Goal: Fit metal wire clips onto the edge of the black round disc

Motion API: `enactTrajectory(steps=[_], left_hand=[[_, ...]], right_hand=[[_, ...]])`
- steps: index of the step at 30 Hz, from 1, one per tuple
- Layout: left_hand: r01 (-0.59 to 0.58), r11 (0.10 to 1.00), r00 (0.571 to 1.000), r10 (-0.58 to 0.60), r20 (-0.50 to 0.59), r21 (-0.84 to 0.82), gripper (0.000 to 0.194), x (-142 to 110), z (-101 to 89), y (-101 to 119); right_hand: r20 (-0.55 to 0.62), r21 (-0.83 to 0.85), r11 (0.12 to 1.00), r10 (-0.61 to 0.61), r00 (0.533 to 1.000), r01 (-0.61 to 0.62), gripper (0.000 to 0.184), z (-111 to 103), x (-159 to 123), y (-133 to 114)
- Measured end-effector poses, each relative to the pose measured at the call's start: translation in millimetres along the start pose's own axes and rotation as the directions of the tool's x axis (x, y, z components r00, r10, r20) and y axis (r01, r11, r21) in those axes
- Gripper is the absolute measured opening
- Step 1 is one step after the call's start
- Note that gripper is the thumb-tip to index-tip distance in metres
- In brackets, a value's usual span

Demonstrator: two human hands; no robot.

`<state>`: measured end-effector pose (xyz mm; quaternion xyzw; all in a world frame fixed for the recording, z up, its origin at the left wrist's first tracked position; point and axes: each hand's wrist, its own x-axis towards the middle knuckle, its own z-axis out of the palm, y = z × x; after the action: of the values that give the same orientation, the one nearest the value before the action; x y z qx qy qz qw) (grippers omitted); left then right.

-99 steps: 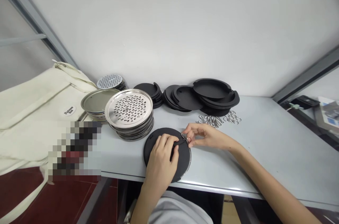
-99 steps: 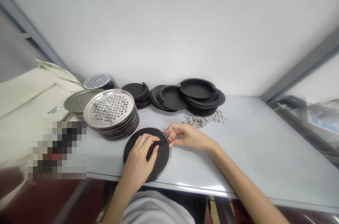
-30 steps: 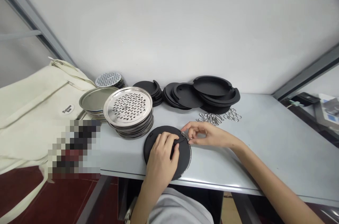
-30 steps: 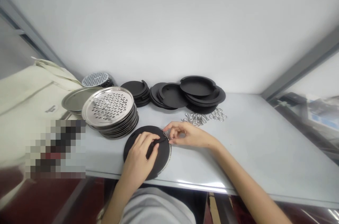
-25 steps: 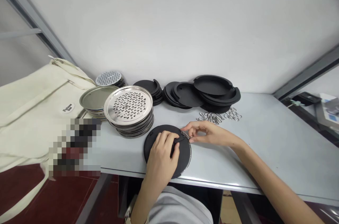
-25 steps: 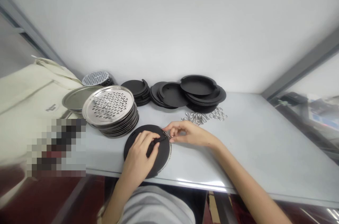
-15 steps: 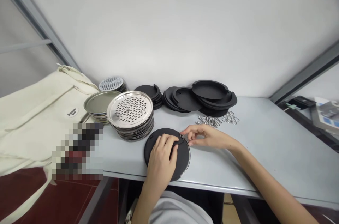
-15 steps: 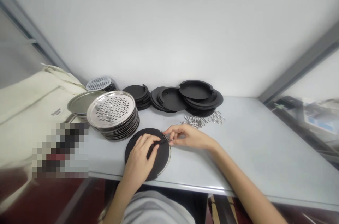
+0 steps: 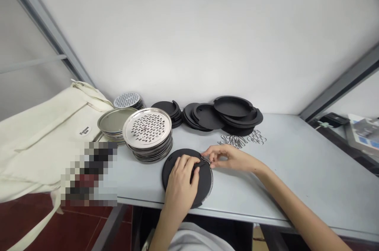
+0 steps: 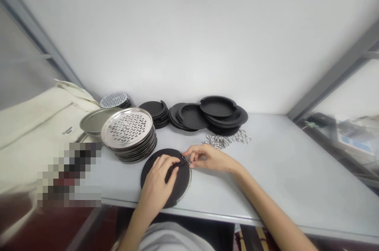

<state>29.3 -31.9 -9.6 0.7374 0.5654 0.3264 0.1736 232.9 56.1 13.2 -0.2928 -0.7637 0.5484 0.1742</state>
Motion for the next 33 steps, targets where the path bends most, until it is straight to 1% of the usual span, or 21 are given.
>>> enactTrajectory(steps=[6,13,23,33], left_hand=[[0.048,0.999,0.999,-0.048,-0.003,-0.016,0.019,0,0.9,0],[0.048,0.998,0.999,-0.048,0.002,-0.027,0.019,1,1.1,-1],[0.054,0.998,0.999,-0.055,-0.003,-0.031,0.019,1,1.5,-1],[0.066,0.997,0.998,-0.066,-0.004,-0.037,0.019,0,1.5,0]], right_hand=[[-0.009,0.058,0.998,0.011,1.000,-0.011,0.036,1,4,6],[0.001,0.171,0.985,0.031,1.000,-0.031,0.036,2,6,14],[-0.003,0.150,0.989,0.004,1.000,-0.004,0.034,3,5,13],[0.011,0.130,0.991,0.010,1.000,-0.012,0.037,2,4,7]])
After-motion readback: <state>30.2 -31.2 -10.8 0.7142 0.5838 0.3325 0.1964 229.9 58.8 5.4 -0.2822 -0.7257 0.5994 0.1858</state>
